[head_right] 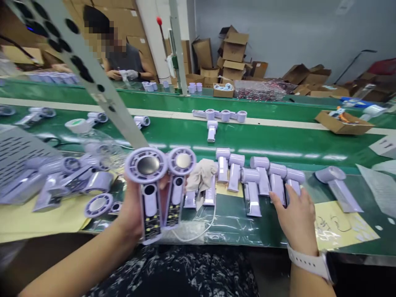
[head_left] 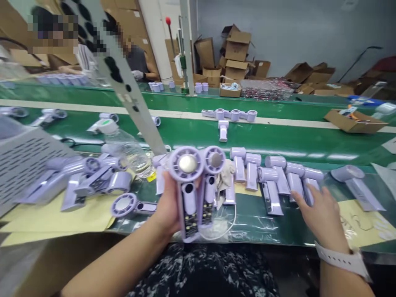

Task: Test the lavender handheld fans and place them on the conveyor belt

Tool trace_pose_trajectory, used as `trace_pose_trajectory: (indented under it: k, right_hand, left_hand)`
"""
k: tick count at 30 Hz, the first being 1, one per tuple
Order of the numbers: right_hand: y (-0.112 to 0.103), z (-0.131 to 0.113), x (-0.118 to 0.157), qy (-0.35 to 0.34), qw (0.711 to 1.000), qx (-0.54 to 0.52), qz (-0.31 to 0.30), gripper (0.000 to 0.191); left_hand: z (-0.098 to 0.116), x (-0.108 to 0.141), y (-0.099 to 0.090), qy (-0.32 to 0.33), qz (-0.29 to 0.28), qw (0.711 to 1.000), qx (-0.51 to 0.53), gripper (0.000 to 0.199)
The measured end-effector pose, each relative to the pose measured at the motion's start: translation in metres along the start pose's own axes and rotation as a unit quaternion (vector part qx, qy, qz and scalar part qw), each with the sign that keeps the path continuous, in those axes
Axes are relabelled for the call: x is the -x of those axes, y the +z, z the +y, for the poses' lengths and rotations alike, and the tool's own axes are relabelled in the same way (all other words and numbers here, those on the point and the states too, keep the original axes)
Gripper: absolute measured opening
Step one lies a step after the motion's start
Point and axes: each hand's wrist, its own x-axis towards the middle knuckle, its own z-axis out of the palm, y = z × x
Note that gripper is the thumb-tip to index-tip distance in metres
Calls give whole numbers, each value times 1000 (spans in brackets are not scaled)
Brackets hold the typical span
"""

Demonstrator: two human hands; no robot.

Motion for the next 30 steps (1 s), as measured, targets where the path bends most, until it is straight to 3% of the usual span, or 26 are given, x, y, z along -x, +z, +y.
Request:
trace_pose_trajectory:
  k: [2,3,5,7,9,13,19,26,30]
  right_hand:
    - [-16,-48,28,-37,989,-142,33,50]
    - [-26,-74,41,-44,971,-235,11,41]
    - [-42,-123,63,-81,905,-397,-128,28]
    - [-52,-159,78,-91,861,-470,-173,18]
    - [-54,-178,86,-85,842,-501,-181,14]
    - [-48,-184,88,-42,822,-531,-201,16]
    - [-37,-183,89,-11,774,-578,-257,27]
    - [-27,-179,88,-2,729,-623,-282,33]
    - [-28,-181,89,18,693,-654,-302,36]
  left_hand:
    - [-13,7,10,16,-2,1000,-1,64]
    - [-19,9,16,33,-4,999,-3,62]
    - [-27,15,26,71,-2,997,-13,59]
    - [-30,22,31,85,5,996,-27,59]
    - [-32,28,29,85,15,995,-40,63]
    - [-35,34,12,75,26,993,-82,83]
    - [-42,33,-10,69,-55,990,-114,86]
    - [-35,30,-2,78,10,995,-55,70]
    - [-24,28,9,12,0,1000,-13,66]
